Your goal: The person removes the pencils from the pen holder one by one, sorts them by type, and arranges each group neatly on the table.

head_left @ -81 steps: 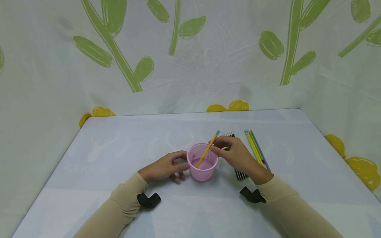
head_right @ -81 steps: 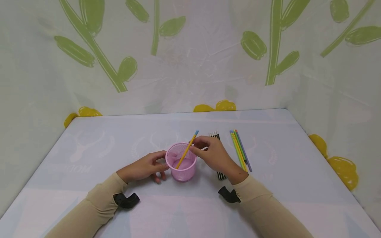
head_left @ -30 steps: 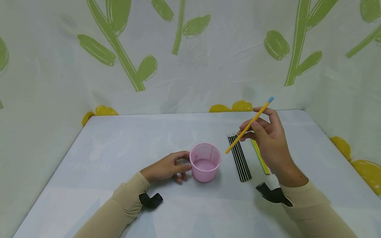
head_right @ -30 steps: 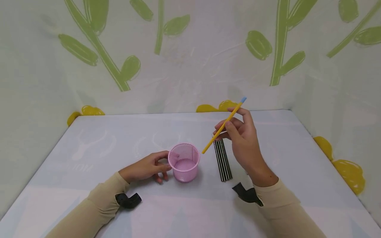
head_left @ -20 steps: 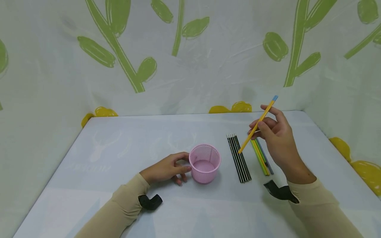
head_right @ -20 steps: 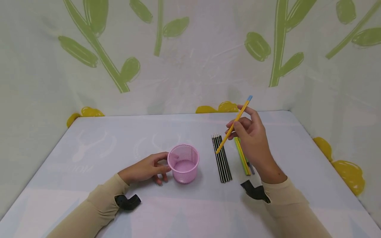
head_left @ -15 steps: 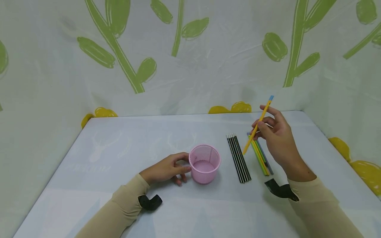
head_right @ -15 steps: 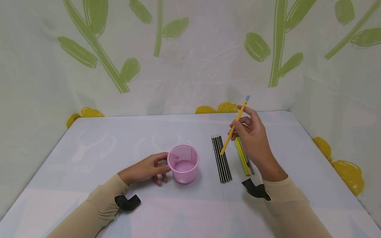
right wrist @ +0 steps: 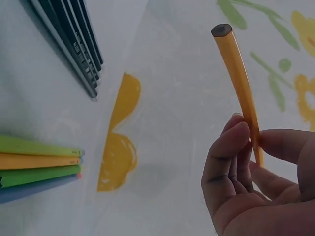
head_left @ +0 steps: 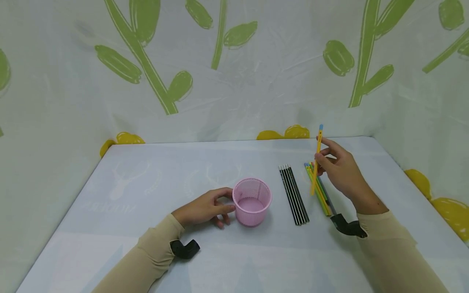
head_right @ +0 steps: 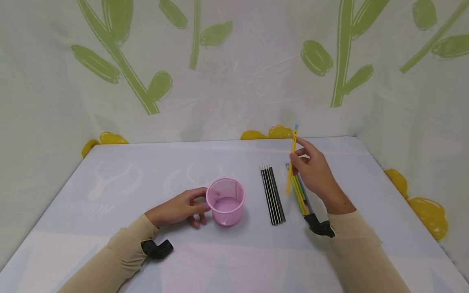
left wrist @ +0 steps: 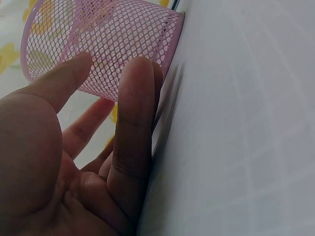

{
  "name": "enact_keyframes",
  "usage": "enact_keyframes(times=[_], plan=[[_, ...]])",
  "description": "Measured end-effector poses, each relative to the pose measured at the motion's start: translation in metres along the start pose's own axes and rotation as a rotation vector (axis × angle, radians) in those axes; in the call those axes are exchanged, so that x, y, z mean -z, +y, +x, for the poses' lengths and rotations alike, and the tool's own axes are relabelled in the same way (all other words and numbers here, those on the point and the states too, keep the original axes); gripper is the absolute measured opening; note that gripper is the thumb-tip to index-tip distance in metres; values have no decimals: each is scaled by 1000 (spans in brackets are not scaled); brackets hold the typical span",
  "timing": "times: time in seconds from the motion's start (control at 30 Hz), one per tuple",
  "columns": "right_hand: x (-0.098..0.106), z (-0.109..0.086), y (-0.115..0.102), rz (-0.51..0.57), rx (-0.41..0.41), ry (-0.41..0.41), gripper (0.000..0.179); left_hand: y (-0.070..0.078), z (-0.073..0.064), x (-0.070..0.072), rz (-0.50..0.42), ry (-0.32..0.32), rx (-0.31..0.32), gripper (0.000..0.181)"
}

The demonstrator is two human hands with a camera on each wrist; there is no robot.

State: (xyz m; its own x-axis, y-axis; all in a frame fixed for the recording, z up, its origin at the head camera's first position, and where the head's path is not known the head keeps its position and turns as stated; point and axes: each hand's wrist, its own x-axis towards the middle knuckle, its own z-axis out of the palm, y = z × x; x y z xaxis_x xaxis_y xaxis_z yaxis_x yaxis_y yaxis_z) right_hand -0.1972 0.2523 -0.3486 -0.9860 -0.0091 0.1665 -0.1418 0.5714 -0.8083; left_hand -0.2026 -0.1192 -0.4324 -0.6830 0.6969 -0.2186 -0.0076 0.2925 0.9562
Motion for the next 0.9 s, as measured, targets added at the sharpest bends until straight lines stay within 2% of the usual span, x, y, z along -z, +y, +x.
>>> enact_keyframes(times=[0.37,0.57,0.7,0.9], plan=[[12,13,27,-103,-117,-126,60,0,0,1,1,-7,-2,44],[18,17,37,-183,-189,-240,63,1,0,2,0,-12,-8,44],[19,19,45,-214,-206,-313,63,1,0,1,-4,-11,-8,45],[21,20,55,-248,-221,-377,61,1,0,1,3,-4,2,44]])
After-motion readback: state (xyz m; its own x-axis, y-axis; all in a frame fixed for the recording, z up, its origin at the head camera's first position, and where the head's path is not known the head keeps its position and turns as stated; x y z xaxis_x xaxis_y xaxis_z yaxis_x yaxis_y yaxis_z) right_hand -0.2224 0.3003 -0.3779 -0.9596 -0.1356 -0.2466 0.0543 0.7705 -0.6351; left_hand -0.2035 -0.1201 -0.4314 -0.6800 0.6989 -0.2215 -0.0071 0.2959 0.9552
